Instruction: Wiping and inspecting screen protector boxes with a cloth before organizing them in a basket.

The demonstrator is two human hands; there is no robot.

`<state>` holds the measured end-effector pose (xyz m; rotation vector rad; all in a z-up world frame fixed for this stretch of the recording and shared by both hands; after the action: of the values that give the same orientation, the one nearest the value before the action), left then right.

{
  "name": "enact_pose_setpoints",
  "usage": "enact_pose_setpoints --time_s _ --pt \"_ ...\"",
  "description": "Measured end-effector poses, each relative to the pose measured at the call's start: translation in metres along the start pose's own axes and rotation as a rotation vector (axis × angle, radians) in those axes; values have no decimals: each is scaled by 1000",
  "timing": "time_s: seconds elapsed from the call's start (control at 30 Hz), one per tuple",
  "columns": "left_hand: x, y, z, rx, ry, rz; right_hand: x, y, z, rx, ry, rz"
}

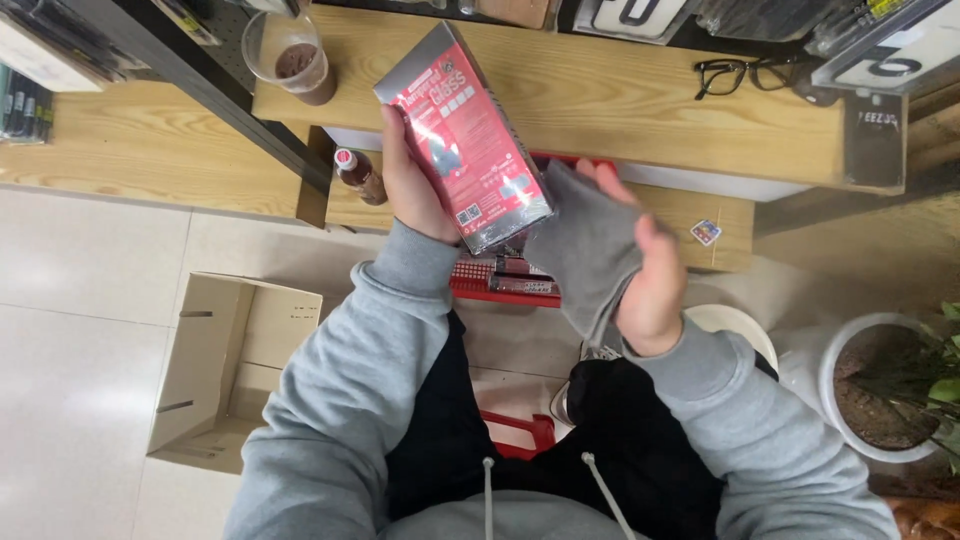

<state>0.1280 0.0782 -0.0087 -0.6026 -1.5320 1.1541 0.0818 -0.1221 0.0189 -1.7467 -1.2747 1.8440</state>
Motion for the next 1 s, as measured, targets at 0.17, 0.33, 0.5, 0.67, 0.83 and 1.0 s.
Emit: enact_pose_setpoints --time_s 0.17,0.33,0.5,0.67,0.83,1.0 --pt "-19 -18 22 -203 -25 -392 -29 7 -31 132 50 64" --pt "-36 -44 56 -387 -217 -810 -19 -19 -36 -138 72 229" --pt "-28 -25 39 -287 -332 -689 4 -10 -16 -276 255 859" --pt "-12 12 17 -101 -334 -599 21 -6 4 -313 193 822" --pt "7 -17 11 -42 -190 -175 11 -6 6 -327 100 867" --pt "-1 -8 10 10 -24 -103 12 80 0 658 -133 580"
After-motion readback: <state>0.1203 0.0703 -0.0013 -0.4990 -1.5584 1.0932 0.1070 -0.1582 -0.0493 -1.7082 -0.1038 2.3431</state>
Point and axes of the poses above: each hand's wrist, its own z-axis away from the middle knuckle, its own y-axis out of the back of the hand, x = y × z, the point moved 5 cm from there along -z, towards the middle knuckle, and after that the axes turned 6 degrees about -x, right-handed, at the moved point
